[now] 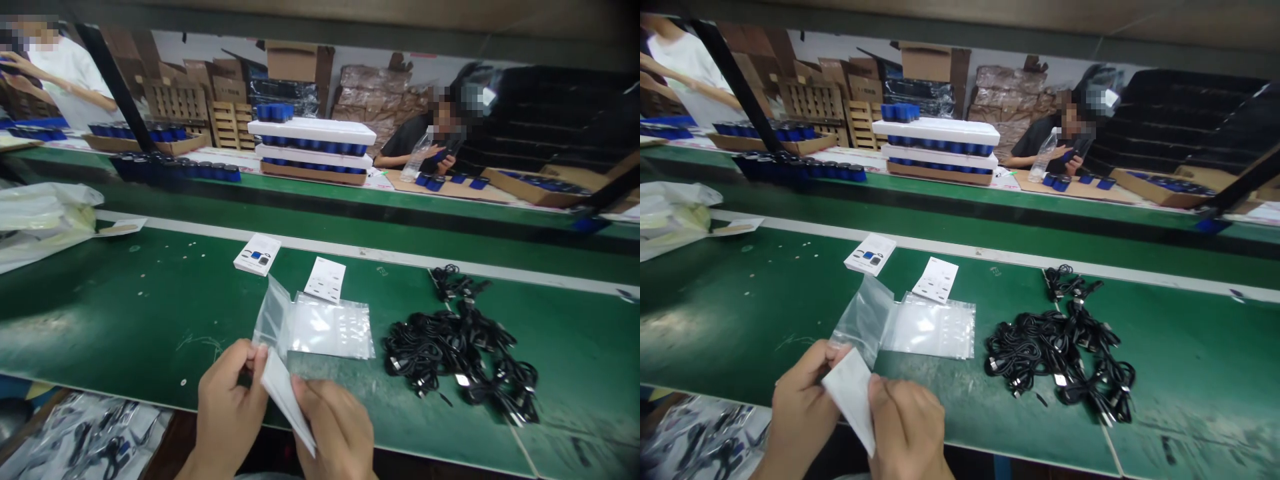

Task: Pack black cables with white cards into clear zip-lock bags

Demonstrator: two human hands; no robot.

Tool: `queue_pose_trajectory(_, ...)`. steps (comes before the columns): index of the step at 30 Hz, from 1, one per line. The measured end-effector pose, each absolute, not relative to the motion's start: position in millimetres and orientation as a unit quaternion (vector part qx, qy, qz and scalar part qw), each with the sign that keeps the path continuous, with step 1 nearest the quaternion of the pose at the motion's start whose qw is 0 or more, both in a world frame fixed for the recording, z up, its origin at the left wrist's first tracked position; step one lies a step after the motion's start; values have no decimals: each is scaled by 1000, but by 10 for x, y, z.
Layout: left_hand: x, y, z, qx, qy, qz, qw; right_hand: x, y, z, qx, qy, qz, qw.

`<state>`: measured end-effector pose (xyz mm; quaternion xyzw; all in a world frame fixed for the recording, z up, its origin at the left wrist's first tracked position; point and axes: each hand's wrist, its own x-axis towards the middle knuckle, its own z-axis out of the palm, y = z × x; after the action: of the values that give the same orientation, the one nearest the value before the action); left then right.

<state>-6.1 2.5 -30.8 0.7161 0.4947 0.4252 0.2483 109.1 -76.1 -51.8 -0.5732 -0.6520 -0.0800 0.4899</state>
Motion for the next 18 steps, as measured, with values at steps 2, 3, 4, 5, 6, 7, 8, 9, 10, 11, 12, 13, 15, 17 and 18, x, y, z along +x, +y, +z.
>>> queue_pose_trajectory(2, -60, -6, -311, 752, 465, 413, 220, 1090, -755, -525, -595, -662, -100, 445)
queue_pose_trajectory(3, -58, -19, -311, 767, 452, 411, 196, 1087, -750, -530, -607, -665, -105, 423)
queue_pose_trajectory(4, -52, -30, -312, 779, 441, 411, 170, 1084, -743, -537, -619, -665, -108, 404)
queue_pose_trajectory(5, -43, -42, -317, 794, 427, 408, 145, 1079, -735, -543, -629, -662, -110, 393)
queue_pose_trajectory(6, -31, -55, -328, 812, 409, 399, 121, 1075, -724, -548, -637, -655, -110, 391)
queue_pose_trajectory(7, -19, -69, -345, 830, 389, 387, 101, 1072, -712, -548, -646, -646, -106, 394)
queue_pose_trajectory(8, -8, -83, -365, 847, 370, 373, 83, 1074, -702, -541, -656, -635, -94, 397)
queue_pose_trajectory(9, 0, -96, -387, 861, 354, 359, 69, 1082, -694, -524, -667, -625, -74, 399)
queue_pose_trajectory(10, 2, -106, -408, 871, 344, 345, 62, 1097, -692, -496, -677, -618, -40, 397)
queue_pose_trajectory(11, -2, -112, -425, 878, 337, 335, 60, 1120, -697, -457, -681, -620, 6, 391)
queue_pose_trajectory(12, -13, -114, -435, 881, 334, 330, 61, 1148, -709, -407, -677, -628, 62, 378)
queue_pose_trajectory(13, -30, -109, -441, 883, 332, 326, 66, 1179, -727, -350, -667, -641, 116, 361)
queue_pose_trajectory(15, -75, -87, -443, 884, 325, 327, 73, 1240, -769, -236, -644, -665, 196, 323)
queue_pose_trajectory(17, -121, -57, -459, 881, 326, 334, 76, 1286, -798, -156, -632, -677, 228, 302)
queue_pose_trajectory(18, -138, -46, -477, 876, 332, 340, 82, 1302, -801, -139, -633, -671, 231, 312)
